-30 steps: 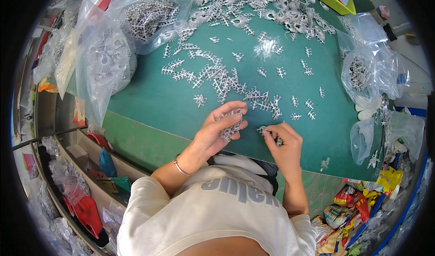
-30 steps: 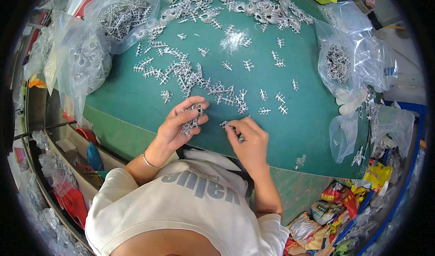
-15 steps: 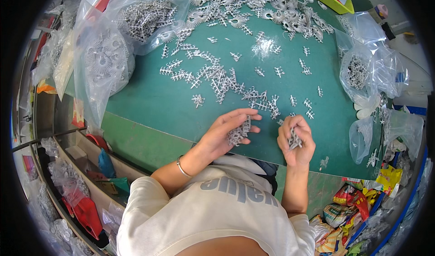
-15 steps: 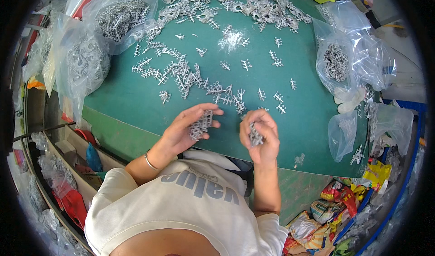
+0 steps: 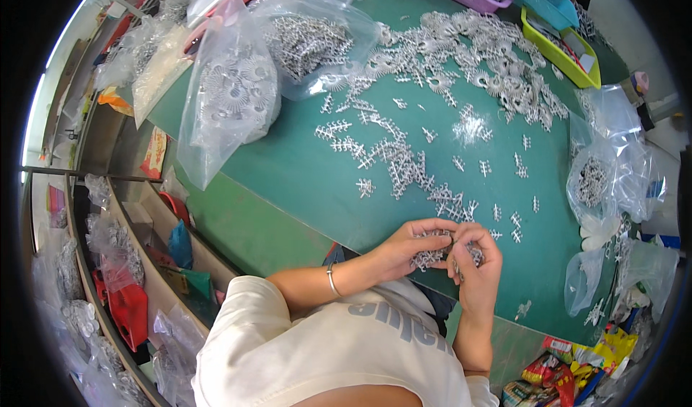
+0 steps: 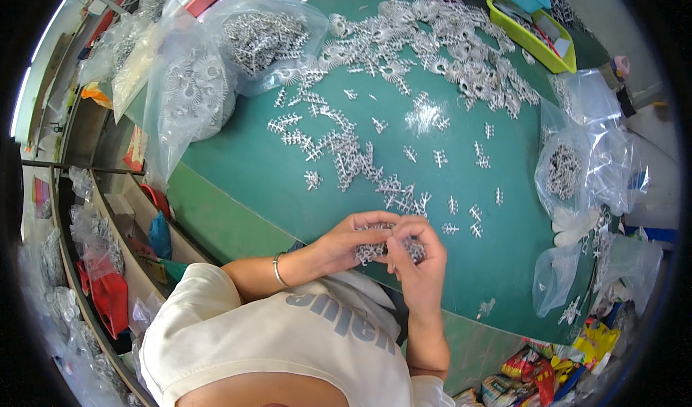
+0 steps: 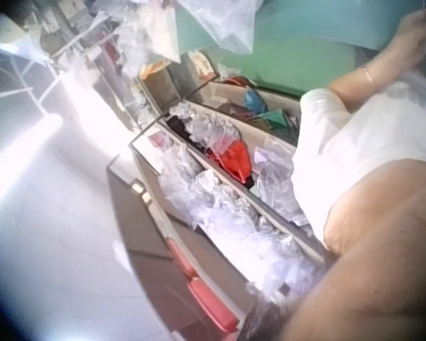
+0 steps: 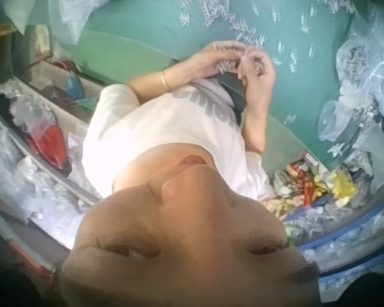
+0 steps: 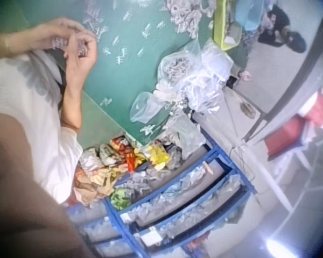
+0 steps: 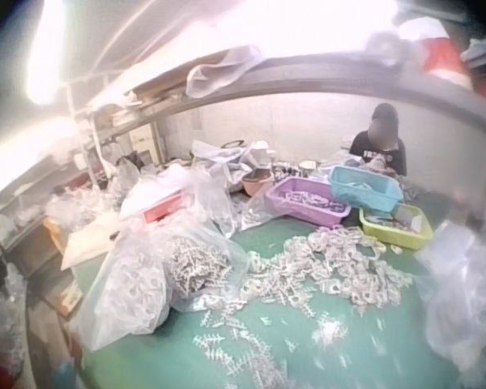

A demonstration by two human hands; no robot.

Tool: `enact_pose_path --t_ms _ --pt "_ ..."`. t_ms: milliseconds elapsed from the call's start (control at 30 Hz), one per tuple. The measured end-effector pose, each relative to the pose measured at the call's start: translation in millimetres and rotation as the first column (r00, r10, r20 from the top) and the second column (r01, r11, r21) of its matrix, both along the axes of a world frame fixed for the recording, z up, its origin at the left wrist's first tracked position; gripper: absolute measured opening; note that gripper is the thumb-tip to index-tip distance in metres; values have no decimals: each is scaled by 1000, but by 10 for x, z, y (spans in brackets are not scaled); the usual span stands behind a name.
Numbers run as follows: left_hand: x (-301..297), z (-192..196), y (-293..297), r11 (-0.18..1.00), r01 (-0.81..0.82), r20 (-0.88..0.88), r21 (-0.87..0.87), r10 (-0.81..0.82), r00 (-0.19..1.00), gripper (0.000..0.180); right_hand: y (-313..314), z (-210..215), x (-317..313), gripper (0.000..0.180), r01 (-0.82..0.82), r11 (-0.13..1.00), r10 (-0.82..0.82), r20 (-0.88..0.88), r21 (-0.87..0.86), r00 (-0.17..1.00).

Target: The person sorts small silver snowflake-shaped components on a green workbench by hand, picking up individual pieces from a large pile and grouping them together.

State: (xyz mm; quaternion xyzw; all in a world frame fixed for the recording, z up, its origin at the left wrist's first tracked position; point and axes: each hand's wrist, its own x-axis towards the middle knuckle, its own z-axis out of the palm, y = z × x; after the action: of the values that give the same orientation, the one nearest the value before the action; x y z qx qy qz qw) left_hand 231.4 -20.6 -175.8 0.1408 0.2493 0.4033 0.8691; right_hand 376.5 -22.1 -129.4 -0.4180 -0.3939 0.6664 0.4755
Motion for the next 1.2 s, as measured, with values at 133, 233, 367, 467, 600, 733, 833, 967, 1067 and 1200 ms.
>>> enact_pose_path --t_ms 133,233,367,467,600,733,833,967,1067,1200 --pt "29 122 46 998 -29 3 -60 29 1000 42 52 -10 -66 15 -141 858 -136 483 494 865" --pt "-1 134 86 986 78 43 -148 -73 996 50 5 34 -164 23 -208 851 -196 657 483 728" --pt "57 73 160 969 134 281 -209 -72 957 49 -8 54 -253 27 -335 758 -373 793 560 482" --pt "128 -8 146 973 92 405 -210 1 914 47 -10 45 -320 30 -366 725 -440 801 584 406" --pt "187 -91 128 983 7 490 -185 86 868 40 54 -1 -402 31 -332 632 -595 712 701 372" --pt "234 -94 100 956 -60 465 -286 194 864 33 75 -49 -379 34 -347 632 -610 721 693 329" --pt "216 -161 108 920 -68 491 -386 268 829 26 52 -94 -396 37 -327 609 -640 691 723 336" --pt "194 61 101 926 -187 266 -328 281 922 22 112 -85 -426 47 -300 588 -663 660 751 354" --pt "162 -36 216 899 -187 358 -396 339 870 20 153 -107 -421 53 -191 593 -643 602 782 473" --pt "-74 18 501 777 -258 441 -575 559 702 18 136 -176 -308 50 -89 636 -569 545 766 616"
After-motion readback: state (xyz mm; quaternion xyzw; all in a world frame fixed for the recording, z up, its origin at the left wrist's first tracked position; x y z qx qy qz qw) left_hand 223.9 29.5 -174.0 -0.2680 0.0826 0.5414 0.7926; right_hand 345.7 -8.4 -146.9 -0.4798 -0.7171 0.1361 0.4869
